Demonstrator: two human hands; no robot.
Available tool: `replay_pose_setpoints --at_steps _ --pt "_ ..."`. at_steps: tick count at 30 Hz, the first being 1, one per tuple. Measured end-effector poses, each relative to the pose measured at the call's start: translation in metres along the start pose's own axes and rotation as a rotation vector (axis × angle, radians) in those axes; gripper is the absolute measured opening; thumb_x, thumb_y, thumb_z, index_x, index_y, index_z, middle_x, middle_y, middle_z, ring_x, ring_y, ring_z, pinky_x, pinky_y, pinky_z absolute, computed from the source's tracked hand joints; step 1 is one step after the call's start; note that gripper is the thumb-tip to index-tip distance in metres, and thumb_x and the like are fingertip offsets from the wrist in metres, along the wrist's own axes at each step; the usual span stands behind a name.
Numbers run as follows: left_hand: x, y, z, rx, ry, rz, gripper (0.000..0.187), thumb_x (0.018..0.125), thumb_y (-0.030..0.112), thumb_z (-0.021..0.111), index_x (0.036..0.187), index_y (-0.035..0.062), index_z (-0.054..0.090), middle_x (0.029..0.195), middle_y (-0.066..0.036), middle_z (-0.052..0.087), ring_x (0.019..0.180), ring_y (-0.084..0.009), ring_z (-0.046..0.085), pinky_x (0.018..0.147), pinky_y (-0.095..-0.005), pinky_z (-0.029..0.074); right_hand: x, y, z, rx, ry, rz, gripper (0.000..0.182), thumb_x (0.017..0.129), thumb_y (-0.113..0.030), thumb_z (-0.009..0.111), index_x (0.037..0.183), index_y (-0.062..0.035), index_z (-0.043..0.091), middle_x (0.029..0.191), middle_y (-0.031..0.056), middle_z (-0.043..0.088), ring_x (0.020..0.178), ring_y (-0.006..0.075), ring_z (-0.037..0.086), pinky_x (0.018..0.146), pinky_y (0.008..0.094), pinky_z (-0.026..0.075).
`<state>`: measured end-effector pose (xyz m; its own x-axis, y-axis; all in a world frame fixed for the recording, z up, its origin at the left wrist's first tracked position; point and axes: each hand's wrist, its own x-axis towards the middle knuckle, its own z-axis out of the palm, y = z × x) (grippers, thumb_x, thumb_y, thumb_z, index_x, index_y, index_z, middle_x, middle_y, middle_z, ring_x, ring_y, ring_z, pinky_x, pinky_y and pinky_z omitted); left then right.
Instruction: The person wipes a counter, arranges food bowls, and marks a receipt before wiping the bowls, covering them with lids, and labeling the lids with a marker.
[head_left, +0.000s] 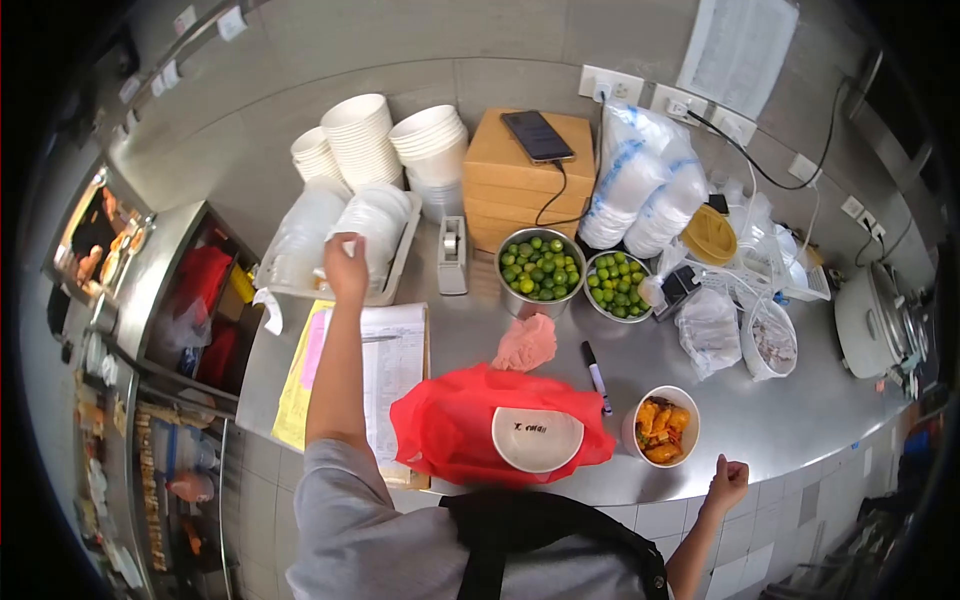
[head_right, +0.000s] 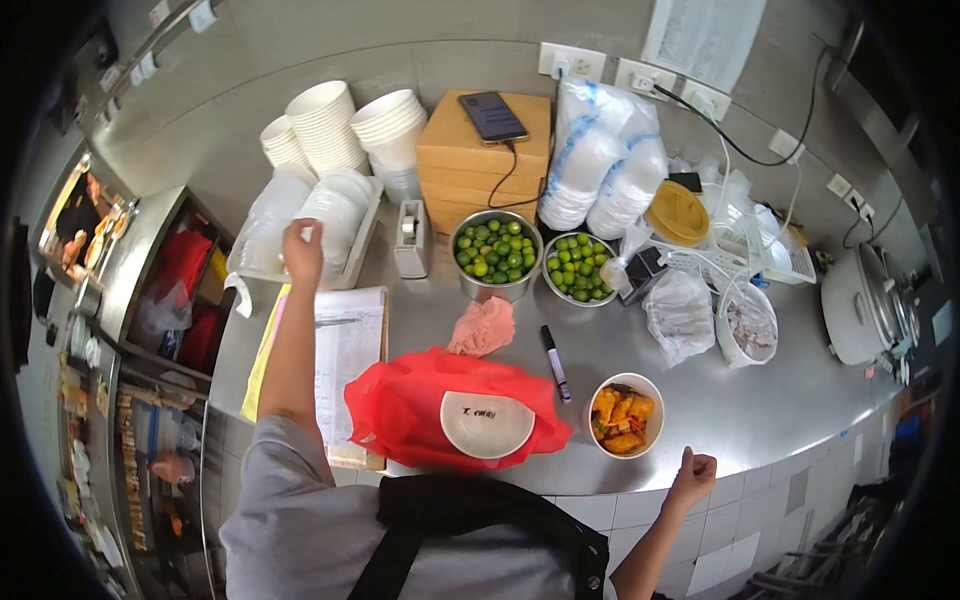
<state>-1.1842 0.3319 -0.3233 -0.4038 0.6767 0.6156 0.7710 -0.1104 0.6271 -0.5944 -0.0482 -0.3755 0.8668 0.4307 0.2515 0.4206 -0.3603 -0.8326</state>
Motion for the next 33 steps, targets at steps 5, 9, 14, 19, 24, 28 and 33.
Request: replay_pose_setpoints --at_steps 5,9,14,19,24,28,33 --pt "0.020 -0.038 0.031 0.202 0.067 -0.206 0.052 0.071 0.017 0.072 0.109 -0.0051 0.044 0.104 -0.025 0.049 0.107 -0.0382 0.043 0.090 -0.0407 0.037 -0.015 -0.020 -0.006 0.126 0.054 0.216 0.028 0.088 -0.022 0.058 0.067 -0.0050 0.049 0.052 -0.0027 0.040 0.043 0.0050 0.035 0.039 0.0211 0.027" --pt "0.029 -0.041 0.035 0.021 0.027 -0.439 0.045 0.074 0.014 0.069 0.103 -0.0056 0.042 0.098 -0.021 0.050 0.089 -0.0324 0.053 0.072 -0.0384 0.048 -0.021 -0.086 0.020 0.204 -0.086 0.148 0.039 0.094 -0.032 0.044 0.079 -0.0022 0.063 0.046 -0.0022 0.040 0.042 0.0053 0.039 0.041 0.0210 0.031" --pt "0.037 -0.051 0.034 -0.550 -0.175 -0.791 0.037 0.077 0.009 0.065 0.100 -0.0024 0.038 0.087 -0.015 0.049 0.063 -0.0202 0.054 0.044 -0.0294 0.049 -0.041 -0.178 0.116 0.157 -0.638 -0.615 0.018 0.083 -0.004 0.055 0.098 -0.0025 0.063 0.085 0.0129 0.062 0.076 0.0227 0.060 0.065 0.0309 0.047" --pt "0.020 -0.027 0.010 -0.404 -0.282 -0.564 0.036 0.076 0.011 0.067 0.099 0.0002 0.040 0.087 -0.013 0.050 0.068 -0.0184 0.054 0.054 -0.0281 0.048 -0.080 -0.224 0.232 0.096 -1.139 -0.788 0.027 0.080 -0.013 0.059 0.106 -0.0062 0.061 0.098 0.0138 0.060 0.084 0.0301 0.059 0.072 0.0367 0.047" --pt "-0.003 0.012 -0.049 -0.343 -0.318 -0.289 0.038 0.078 0.015 0.067 0.104 0.0031 0.043 0.098 -0.011 0.051 0.087 -0.0184 0.052 0.076 -0.0301 0.045 -0.120 -0.182 0.323 -0.349 -1.044 -0.996 0.020 0.072 -0.019 0.063 0.090 -0.0096 0.064 0.096 0.0117 0.059 0.085 0.0301 0.059 0.072 0.0413 0.048" --pt "-0.013 0.041 -0.079 -0.405 -0.350 -0.235 0.033 0.078 0.010 0.065 0.103 0.0037 0.045 0.100 -0.009 0.052 0.088 -0.0170 0.052 0.078 -0.0302 0.042 -0.113 -0.209 0.298 -0.342 -1.165 -1.042 0.025 0.061 -0.020 0.067 0.081 -0.0080 0.061 0.081 0.0135 0.062 0.080 0.0310 0.062 0.068 0.0432 0.049" --pt "-0.038 0.106 -0.073 -0.554 -0.485 -0.134 0.020 0.082 0.007 0.062 0.097 0.0057 0.050 0.093 -0.004 0.054 0.087 -0.0119 0.051 0.077 -0.0238 0.041 -0.058 -0.253 0.229 0.419 -1.115 -0.565 0.023 0.060 -0.008 0.073 0.074 -0.0089 0.054 0.075 0.0007 0.054 0.069 0.0122 0.049 0.060 0.0270 0.042"
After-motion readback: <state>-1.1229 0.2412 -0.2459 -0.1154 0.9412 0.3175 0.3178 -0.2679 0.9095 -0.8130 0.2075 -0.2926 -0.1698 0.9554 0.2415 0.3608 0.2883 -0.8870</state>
